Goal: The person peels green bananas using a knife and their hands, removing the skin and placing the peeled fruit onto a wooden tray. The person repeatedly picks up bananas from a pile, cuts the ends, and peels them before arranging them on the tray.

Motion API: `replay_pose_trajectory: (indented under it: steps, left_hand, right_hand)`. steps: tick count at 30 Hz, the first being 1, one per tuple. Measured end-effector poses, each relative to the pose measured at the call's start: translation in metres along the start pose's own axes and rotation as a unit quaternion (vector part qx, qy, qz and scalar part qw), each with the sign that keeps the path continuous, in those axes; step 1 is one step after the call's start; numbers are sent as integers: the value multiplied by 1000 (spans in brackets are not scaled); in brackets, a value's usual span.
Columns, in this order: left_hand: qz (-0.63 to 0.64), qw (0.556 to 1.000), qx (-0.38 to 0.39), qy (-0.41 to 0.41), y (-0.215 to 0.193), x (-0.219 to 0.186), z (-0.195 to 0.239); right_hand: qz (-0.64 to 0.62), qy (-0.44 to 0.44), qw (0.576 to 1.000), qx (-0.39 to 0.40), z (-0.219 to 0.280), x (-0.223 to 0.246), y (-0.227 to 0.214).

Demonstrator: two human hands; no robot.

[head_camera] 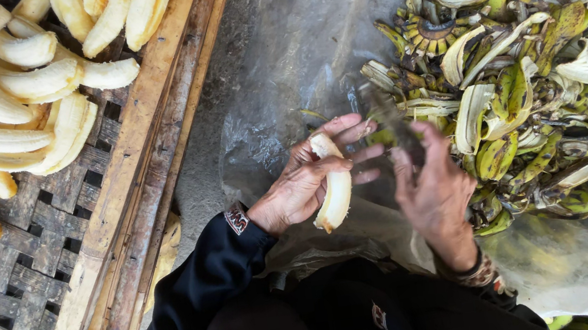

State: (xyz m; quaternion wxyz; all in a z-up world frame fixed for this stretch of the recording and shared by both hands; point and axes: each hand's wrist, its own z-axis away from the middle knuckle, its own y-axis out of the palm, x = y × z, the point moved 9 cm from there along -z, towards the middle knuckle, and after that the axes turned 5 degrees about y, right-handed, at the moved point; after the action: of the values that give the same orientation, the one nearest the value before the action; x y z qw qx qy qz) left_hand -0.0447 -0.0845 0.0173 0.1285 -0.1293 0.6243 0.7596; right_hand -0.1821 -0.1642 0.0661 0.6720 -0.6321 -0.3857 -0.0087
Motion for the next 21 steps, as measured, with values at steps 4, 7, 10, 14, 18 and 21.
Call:
replay_pose_trajectory:
  steps: [4, 7, 10, 14, 18, 21]
  left_hand:
    - [3, 999, 5, -51, 4, 8, 4]
    - [-34, 998, 36, -50, -1, 9, 3]
    - [-52, 996, 2, -71, -10, 13, 5]
    - [-96, 985, -12, -144, -5, 28, 17]
    - [-171, 982, -69, -33, -9, -13, 23]
    - [-190, 965, -50, 171, 11, -89, 42]
  right_hand:
    - [-319, -27, 931, 176, -5, 17, 15]
    - [-252, -70, 924, 280, 3, 21, 36]
    - [-211, -95, 926, 297, 9, 12, 53]
    - [-283, -61, 914, 285, 11, -12, 56]
    - [-501, 128, 838, 175, 2, -85, 23]
    - [-433, 100, 887, 126, 4, -113, 9]
